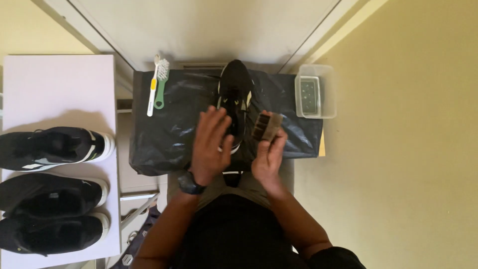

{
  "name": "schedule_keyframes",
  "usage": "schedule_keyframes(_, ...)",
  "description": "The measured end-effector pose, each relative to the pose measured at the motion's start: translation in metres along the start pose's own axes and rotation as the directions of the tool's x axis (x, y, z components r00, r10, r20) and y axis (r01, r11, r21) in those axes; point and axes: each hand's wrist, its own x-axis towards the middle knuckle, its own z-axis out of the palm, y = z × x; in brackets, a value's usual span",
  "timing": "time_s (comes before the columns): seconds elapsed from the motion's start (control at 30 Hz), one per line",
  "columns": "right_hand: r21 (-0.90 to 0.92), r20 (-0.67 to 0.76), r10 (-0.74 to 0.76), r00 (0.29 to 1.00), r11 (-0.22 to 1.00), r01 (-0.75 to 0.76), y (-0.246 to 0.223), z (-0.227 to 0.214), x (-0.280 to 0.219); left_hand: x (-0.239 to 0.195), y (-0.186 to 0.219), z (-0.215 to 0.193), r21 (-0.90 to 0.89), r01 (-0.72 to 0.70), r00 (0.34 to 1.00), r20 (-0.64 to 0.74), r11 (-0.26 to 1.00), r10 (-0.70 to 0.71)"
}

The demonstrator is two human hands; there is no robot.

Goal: The person scrubs the white midsole of a black and white sneaker using a small brush. They repeatedly dip the brush into a small container of liquid and continue scrubbing the same shoe throughout the clip.

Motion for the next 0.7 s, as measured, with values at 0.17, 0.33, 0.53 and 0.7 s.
schedule_keyframes(0.17,-0.245,-0.093,0.125,0.988,0.959,-0.145,0.092,-0.092,-0.026,-0.058,0.044,0.105,-0.103,-0.135,0.972,0.18,0.985,0.152)
schedule_keyframes(0.33,-0.293,-0.133,0.207,0.969,0.926,-0.238,0.141,-0.138,-0.042,-0.075,0.042,0.159,-0.006,-0.241,0.902,0.368,0.97,0.227)
schedule_keyframes(0.53,-0.395,-0.109,0.386,0.916,0.829,-0.396,0.146,-0.157,-0.043,-0.106,0.025,0.201,0.103,-0.272,0.722,0.679,0.957,0.132)
schedule_keyframes(0.7,-0.385,-0.093,0.324,0.942,0.86,-0.334,0.155,-0.17,-0.045,-0.128,0.024,0.225,0.178,-0.313,0.701,0.706,0.933,0.1)
